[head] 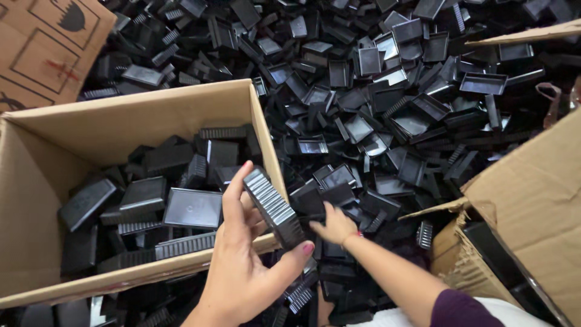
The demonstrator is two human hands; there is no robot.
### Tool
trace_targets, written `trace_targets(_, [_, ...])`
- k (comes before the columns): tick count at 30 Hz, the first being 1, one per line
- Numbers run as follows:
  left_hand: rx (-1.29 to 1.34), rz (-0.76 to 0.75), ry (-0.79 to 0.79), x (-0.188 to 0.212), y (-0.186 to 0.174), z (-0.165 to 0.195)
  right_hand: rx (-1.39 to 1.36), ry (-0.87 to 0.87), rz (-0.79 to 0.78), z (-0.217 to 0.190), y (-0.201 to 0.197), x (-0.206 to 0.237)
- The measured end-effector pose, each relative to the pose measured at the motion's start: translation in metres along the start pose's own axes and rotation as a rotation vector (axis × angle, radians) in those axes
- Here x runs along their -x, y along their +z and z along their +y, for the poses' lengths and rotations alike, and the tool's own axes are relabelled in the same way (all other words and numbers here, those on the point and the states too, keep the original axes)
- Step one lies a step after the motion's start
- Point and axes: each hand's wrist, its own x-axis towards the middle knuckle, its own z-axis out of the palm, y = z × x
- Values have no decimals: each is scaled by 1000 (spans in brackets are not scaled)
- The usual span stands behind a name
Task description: The person sits on the floor beside a large pile of black plastic components and sorts them one at a time, fitting pairs of parts together by hand and placing the assembled pieces into a cardboard box. Another person nearby also picks parts from the pile as the box gradually fills.
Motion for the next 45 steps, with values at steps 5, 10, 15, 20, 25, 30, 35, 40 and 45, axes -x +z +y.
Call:
trace_targets(5, [1,-62,-69,8,-13,3,49,127,-320,18,56,27])
trace_targets(10, [-146,-53,-112,13,-20,11,63,-32,-253,3,55,54])
trace_targets(15, [61,-22,-253,14,-23,1,-87,-118,-252,1,-6,26])
trace_targets(20, [278,27,-473,4,-13,-23,-621,66,-178,-11,-155,3])
trace_targets(25, [476,35,-742,-9,13,-34,-864,-363,90,-78,-242,90])
trace_targets(30, [651,3,-678,-12,28,-28,-514,-610,260,-122,-259,167])
trace_targets(35, [728,11,-624,-12,27,-20,-924,-888,-153,-123,-271,165])
trace_targets(40, [802,-32,-582,-7,29,-14,-992,-690,86,-121,-244,176])
trace_targets(45, [750,-23,-515,-3,34,-11,-806,-834,290,-124,-229,187])
